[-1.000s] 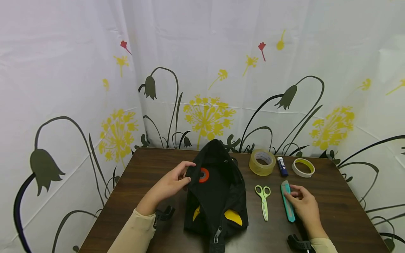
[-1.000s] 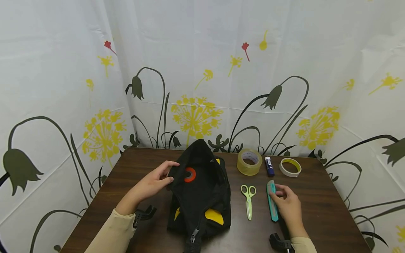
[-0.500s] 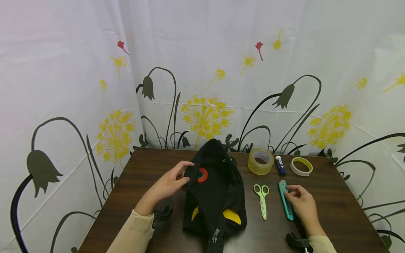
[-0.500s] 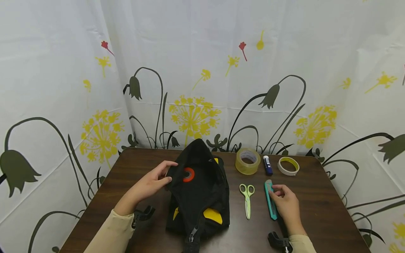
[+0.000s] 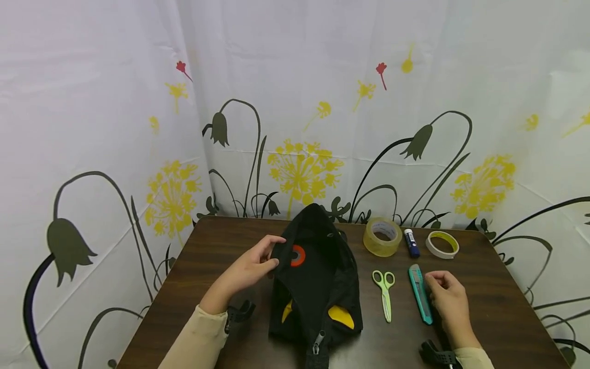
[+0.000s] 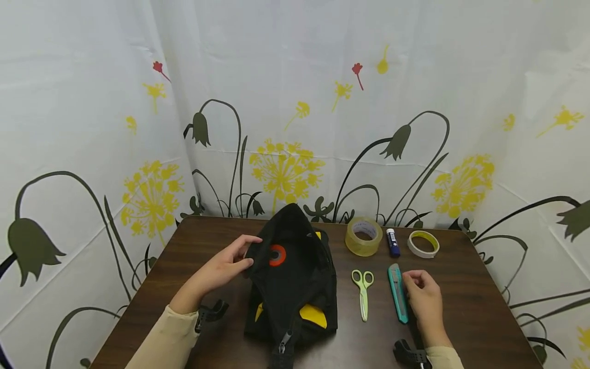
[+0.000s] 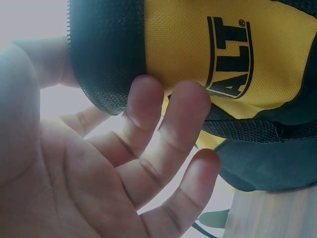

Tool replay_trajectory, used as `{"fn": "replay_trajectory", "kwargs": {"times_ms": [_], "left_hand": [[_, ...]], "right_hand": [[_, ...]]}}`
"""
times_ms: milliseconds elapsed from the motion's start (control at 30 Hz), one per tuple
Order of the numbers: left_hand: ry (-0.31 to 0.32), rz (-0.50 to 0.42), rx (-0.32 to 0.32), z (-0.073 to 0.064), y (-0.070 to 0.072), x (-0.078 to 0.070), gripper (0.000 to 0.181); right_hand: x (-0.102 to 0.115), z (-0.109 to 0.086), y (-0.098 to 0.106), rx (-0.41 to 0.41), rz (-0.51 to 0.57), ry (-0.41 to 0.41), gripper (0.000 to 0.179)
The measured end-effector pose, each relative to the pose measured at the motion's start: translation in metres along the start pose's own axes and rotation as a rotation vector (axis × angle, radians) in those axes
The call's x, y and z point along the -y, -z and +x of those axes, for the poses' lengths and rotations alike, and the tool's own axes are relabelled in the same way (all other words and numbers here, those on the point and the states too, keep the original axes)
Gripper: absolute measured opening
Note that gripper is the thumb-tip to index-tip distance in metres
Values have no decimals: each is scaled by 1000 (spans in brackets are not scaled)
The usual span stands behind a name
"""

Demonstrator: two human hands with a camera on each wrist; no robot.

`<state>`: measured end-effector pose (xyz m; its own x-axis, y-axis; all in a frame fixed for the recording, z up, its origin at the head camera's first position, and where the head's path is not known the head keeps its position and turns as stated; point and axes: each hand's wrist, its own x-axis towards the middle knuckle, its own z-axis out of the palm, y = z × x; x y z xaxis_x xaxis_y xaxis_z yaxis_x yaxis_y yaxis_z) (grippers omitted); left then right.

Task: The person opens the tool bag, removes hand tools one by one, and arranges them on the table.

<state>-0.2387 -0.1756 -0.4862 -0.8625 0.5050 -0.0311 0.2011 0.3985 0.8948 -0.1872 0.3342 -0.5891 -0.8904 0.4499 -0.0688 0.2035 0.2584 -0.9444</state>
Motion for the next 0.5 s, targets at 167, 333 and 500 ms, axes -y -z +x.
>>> {"fn": "replay_trajectory", "kwargs": {"times_ms": [167,333,500], "left_hand": [[7,1,7,-1,-1,1,50],[8,5,2,-1,0,1,51],[8,18,-3,-1,2,0,50]], "right_hand": [[35,-15,-2,102,233,29,26],[94,-37,-18,319,407,144,12],[146,-54,-44,561,470,190,8]]}}
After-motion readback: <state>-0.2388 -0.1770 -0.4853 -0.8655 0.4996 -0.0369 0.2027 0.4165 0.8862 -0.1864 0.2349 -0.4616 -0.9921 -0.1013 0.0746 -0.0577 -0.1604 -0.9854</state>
